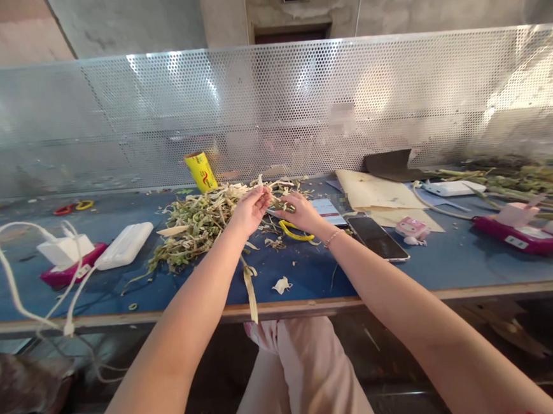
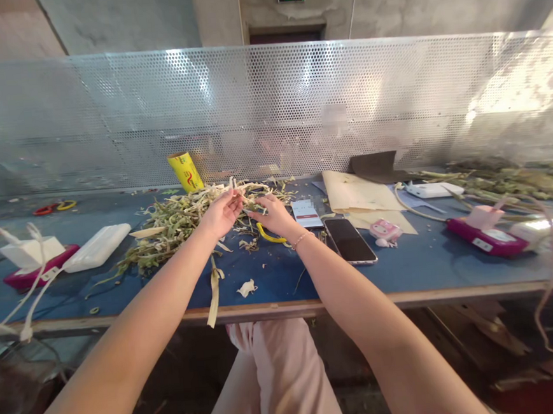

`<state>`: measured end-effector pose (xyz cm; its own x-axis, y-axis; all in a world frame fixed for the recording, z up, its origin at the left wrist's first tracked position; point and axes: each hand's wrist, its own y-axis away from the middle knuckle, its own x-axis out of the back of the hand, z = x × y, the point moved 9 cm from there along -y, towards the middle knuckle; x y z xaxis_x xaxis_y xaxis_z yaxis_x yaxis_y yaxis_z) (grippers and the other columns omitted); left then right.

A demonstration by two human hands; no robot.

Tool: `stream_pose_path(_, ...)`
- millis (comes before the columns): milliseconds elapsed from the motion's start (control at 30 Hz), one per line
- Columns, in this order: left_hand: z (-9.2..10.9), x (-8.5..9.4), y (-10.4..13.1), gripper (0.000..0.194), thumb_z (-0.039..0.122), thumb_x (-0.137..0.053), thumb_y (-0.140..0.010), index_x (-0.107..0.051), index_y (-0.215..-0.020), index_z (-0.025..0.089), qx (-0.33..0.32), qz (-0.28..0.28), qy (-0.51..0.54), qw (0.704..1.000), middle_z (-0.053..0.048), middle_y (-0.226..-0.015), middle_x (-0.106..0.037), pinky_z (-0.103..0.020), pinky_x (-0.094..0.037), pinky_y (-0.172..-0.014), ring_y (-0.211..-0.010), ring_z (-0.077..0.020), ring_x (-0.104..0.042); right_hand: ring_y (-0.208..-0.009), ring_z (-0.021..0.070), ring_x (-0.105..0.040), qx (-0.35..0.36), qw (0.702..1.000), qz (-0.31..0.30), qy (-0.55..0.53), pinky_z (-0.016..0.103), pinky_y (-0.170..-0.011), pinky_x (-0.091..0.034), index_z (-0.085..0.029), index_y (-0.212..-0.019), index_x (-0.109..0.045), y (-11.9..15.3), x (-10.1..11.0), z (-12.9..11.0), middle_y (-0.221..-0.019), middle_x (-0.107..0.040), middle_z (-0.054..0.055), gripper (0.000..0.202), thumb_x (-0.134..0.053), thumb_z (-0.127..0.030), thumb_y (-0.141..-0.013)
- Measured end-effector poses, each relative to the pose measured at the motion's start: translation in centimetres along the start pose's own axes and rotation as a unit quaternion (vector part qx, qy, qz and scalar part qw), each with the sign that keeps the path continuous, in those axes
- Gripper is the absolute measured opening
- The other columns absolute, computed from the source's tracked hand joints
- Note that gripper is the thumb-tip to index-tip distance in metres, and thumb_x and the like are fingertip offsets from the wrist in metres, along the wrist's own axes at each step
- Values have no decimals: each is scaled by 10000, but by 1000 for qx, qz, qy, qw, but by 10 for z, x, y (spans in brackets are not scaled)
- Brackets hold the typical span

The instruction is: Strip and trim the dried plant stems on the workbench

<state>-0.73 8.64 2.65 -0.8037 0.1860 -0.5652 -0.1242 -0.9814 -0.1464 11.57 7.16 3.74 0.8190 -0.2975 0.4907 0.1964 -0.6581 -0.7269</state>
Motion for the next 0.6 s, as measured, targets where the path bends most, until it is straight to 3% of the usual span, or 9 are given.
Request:
stream_pose_path(133, 1, 1, 2, 63, 141, -585, -737, -616, -683, 132, 4, 13, 15, 1000, -6, -677, -647, -160, -471, -638, -611, -44, -582, -751, 166, -541, -36, 999, -29, -15, 320, -728, -438, -181, -695, -557, 0, -3, 2, -734, -578, 44, 133, -535, -304, -742)
stream_pose_path(333, 2, 1, 2, 36, 140, -605, -721, -618, -691, 125, -3, 10, 7, 1000, 1, -652, -638, -154, -466, -608, -584, -38, -579, -614, 129, -569, -142, 981, -73, -112, 284, -626, -451, -194, -722, -474, 5, -11, 10, -670, -569, 2, 96, -449, -273, -771)
stream_pose_path(400, 2, 1, 1, 22, 147, -616, -710, -619, -695, 130, -5, 11, 1, 1000, 5, -657, -641, -156, -462, -596, -575, -38, -575, -626, 123, -570, -131, 984, -58, -107, 280, -635, -453, -193, -762, -472, 4, -9, 8, -714, -576, 8, 58, -483, -247, -744)
stream_pose_path(500, 2, 1, 1, 33, 167, -627, -699, -624, -698, 134, -10, 5, -10, 1000, 8, -658, -642, -159, -457, -594, -569, -39, -570, -663, 126, -556, -91, 993, -26, -73, 285, -664, -454, -187, -861, -499, 2, -3, 2, -781, -584, 26, 191, -561, -260, -696)
stream_pose_path(600, 1, -1, 1, 49, 173, -652, -670, -624, -682, 134, -11, -2, -29, 1000, 9, -655, -642, -163, -457, -611, -570, -39, -568, -697, 133, -555, -71, 995, -23, -61, 287, -679, -453, -180, -857, -531, 1, -1, -1, -806, -593, 44, 178, -541, -295, -721)
